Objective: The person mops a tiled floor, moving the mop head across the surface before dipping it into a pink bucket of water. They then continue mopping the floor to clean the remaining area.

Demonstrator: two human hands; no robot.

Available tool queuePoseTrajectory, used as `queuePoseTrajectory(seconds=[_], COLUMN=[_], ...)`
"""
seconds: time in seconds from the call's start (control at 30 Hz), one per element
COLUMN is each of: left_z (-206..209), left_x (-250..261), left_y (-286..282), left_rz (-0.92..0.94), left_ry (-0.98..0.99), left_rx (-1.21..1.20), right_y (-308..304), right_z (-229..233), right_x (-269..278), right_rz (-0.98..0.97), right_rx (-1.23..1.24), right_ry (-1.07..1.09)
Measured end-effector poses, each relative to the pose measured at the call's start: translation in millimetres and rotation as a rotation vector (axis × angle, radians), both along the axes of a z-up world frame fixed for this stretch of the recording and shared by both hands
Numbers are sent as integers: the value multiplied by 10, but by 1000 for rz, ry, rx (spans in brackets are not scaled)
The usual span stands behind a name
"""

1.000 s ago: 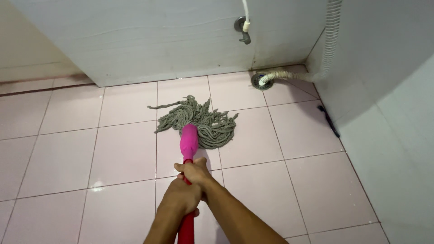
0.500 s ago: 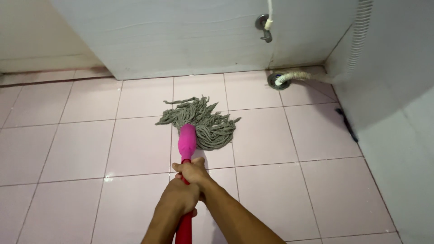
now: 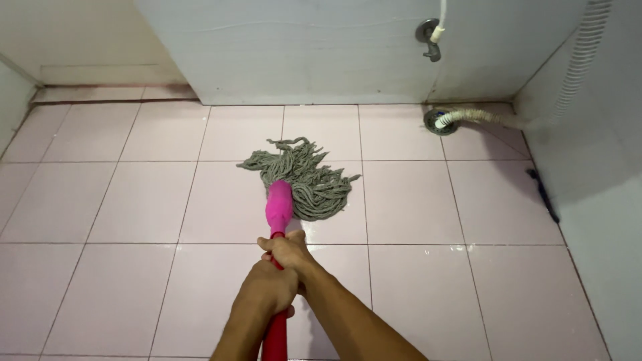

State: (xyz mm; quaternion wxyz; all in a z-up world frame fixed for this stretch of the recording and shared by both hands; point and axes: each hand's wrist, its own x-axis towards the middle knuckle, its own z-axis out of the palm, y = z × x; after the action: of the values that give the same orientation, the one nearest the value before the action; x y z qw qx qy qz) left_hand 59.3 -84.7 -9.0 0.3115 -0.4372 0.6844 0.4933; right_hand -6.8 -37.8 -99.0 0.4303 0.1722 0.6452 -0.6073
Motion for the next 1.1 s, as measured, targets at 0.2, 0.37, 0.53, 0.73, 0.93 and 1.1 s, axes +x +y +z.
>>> queuePoseTrajectory(seconds=[0.2,0.37,0.53,0.73,0.93,1.1], left_z=[101,17,39,100,67,-30], left_x=[53,100,112,175,292,403], left_y=[-44,-63,-70,-139,-303,-461], left_rz=[69,57,61,102,107,81], left_ry=[-21,3,-8,-7,-38,-43], left_rx=[3,9,14,25,-16,-48], right_y=[-39,-35,-64,-162,-353,-511], right_z=[103,86,83,111,-39,22], right_x=[81,119,118,180,305,421], right_rz=[44,68,80,37,68,128], right_rx=[-23,-3,10,-13,-65,-40], right_ry=[2,30,22,-3,-10,-15])
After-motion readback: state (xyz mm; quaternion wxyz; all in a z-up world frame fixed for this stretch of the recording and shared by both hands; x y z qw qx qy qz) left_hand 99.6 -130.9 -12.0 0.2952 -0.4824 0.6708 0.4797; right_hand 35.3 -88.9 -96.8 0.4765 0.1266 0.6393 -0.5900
